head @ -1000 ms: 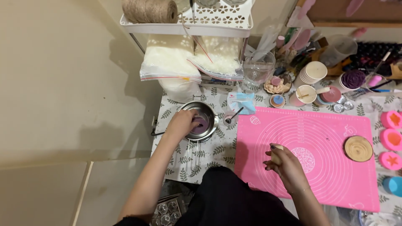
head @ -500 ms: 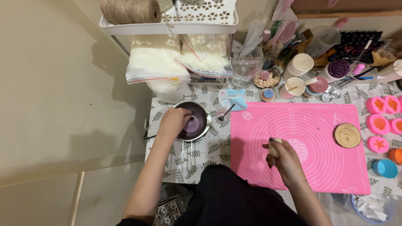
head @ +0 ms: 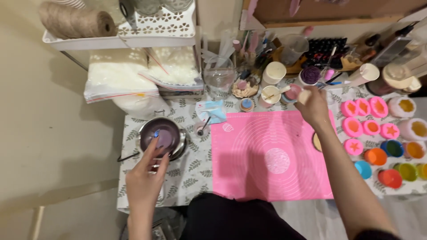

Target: The recorder is seen preparing wax, mixing scents and colors, and preparing molds for candle making.

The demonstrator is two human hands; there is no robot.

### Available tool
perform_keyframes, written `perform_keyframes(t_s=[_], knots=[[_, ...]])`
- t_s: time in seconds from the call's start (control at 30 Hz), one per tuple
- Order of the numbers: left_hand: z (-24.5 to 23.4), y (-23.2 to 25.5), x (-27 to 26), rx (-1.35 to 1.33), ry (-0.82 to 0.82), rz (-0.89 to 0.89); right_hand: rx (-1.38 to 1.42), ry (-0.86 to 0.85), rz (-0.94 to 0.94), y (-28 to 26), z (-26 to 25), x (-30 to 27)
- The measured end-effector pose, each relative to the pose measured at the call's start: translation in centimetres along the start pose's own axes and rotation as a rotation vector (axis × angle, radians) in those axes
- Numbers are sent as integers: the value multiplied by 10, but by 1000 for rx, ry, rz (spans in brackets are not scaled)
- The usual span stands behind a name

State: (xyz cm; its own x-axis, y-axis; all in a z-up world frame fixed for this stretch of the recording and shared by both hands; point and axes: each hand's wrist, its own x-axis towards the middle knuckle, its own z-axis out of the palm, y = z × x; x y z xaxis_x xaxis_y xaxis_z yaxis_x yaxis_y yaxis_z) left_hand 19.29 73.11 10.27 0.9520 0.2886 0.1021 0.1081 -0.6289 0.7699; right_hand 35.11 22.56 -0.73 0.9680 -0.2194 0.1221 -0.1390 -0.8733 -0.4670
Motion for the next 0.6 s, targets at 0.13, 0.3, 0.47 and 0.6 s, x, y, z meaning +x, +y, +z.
perform_keyframes(t_s=[0.13,0.3,0.47,0.6], knots=[[7,22,-18,72,56,-12,-127,-143,-36,23,11,61],[25,15,-51,-12,166,-279,-166,-287,-138,62,46,99],[19,47,-88,181,361,-242,-186,-260,-192,39,31,78],[13,50,-125,-33,654,-324,-102,-91,-305,-15,-5,15]])
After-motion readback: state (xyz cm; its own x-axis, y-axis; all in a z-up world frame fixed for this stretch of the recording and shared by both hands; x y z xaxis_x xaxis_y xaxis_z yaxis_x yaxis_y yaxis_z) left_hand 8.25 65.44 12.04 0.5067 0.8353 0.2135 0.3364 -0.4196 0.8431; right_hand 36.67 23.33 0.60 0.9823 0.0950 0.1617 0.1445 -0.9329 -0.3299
